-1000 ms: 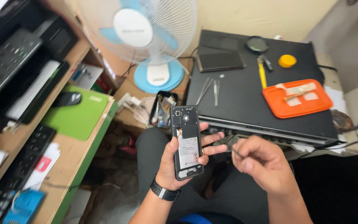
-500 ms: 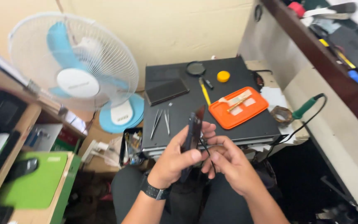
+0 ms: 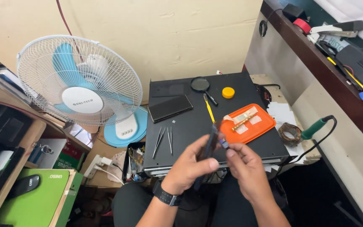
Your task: Connecting a charging cable to a smartphone and testing the connection on a repair bench.
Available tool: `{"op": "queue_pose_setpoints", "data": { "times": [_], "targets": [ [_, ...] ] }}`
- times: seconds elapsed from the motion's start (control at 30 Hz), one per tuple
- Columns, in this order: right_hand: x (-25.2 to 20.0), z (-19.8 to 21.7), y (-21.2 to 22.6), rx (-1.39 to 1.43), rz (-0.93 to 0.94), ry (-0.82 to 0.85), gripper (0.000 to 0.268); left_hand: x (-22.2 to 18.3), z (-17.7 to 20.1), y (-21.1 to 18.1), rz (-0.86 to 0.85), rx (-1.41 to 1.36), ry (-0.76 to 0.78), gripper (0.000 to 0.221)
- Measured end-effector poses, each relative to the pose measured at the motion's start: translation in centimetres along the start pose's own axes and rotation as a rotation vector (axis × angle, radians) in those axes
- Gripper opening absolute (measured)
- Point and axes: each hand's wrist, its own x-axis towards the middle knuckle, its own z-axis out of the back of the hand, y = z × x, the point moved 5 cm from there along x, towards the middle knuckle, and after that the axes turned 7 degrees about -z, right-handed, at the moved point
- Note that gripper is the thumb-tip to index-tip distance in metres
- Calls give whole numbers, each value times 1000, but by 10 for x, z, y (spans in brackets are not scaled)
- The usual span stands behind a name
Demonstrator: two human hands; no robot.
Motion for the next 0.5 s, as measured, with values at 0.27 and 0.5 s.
{"op": "queue_pose_setpoints", "data": {
  "times": [0.27, 0.5],
  "targets": [
    [2, 12, 4, 54, 64, 59, 21, 20, 27, -9, -28, -310, -384, 68],
    [-14, 5, 12, -78, 255, 55, 18, 27, 19, -32, 94, -330, -669, 80]
  ]
}}
